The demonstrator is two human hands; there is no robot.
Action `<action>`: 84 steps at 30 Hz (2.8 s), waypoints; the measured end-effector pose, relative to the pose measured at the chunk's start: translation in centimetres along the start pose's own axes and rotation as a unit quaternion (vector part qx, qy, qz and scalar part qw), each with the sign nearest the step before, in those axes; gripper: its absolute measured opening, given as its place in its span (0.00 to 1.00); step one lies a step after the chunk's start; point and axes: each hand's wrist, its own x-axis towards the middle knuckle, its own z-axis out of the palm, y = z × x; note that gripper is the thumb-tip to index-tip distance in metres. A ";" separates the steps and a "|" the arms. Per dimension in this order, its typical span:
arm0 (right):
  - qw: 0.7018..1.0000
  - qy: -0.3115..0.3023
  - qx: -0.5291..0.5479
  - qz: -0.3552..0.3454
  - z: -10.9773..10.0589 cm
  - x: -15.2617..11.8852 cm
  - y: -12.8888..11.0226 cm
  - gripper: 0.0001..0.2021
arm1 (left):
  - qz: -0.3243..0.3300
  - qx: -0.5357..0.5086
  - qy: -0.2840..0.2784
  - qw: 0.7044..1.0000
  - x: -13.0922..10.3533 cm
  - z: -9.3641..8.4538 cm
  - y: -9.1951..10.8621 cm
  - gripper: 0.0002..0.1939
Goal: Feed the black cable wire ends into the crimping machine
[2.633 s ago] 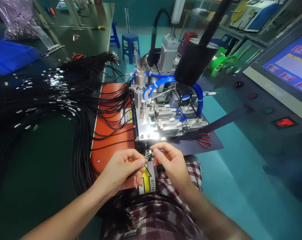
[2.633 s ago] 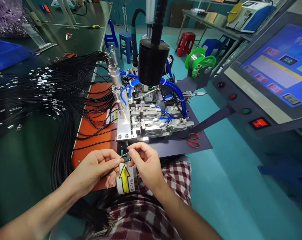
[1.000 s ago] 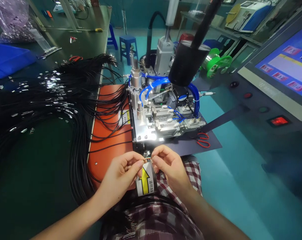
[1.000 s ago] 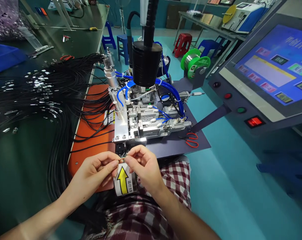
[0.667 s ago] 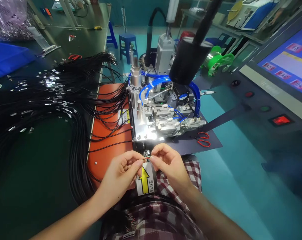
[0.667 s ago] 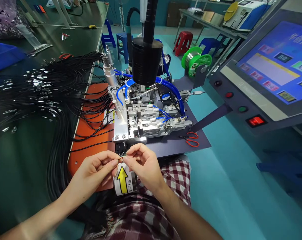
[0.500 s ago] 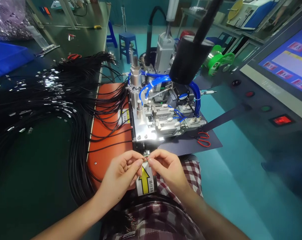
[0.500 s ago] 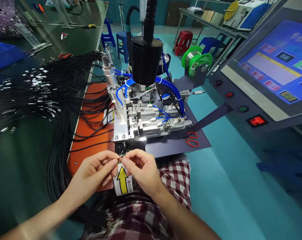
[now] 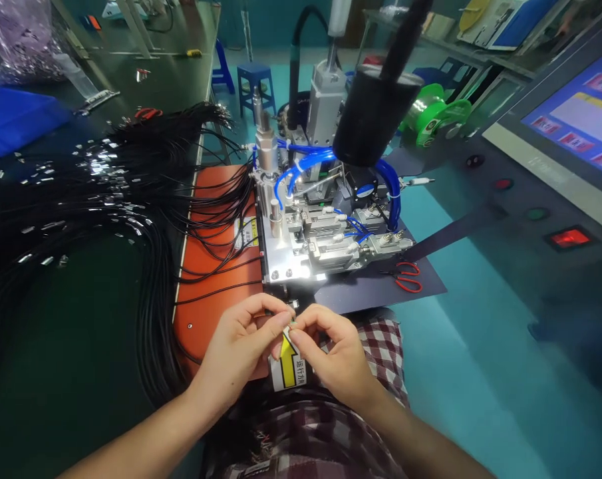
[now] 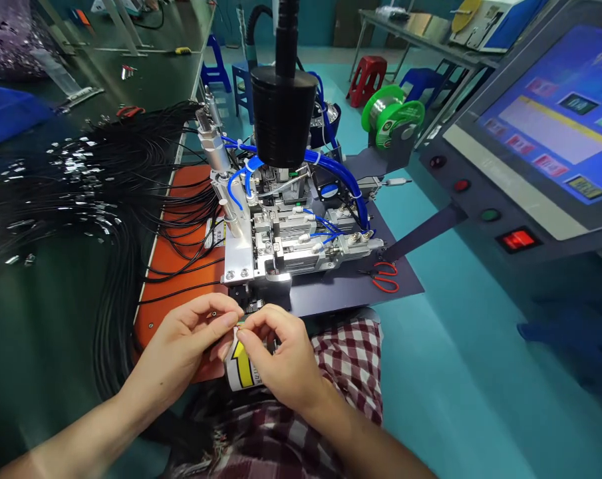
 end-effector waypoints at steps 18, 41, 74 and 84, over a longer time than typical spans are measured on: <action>0.998 0.031 -0.047 -0.010 -0.4 -0.1 0.3 0.05 | -0.017 0.009 -0.023 1.000 1.0 -0.4 -0.2 0.10; 0.945 -0.078 0.264 0.178 -1.5 1.1 0.8 0.05 | -0.064 -0.035 -0.118 0.990 0.7 -2.0 -1.2 0.10; 0.924 -0.139 0.285 0.215 -1.7 1.3 0.8 0.08 | -0.039 -0.028 -0.146 0.988 1.0 -2.2 -1.3 0.10; 0.933 -0.126 0.254 0.222 -1.8 1.3 0.2 0.09 | -0.060 0.006 -0.117 0.991 0.8 -2.1 -1.4 0.11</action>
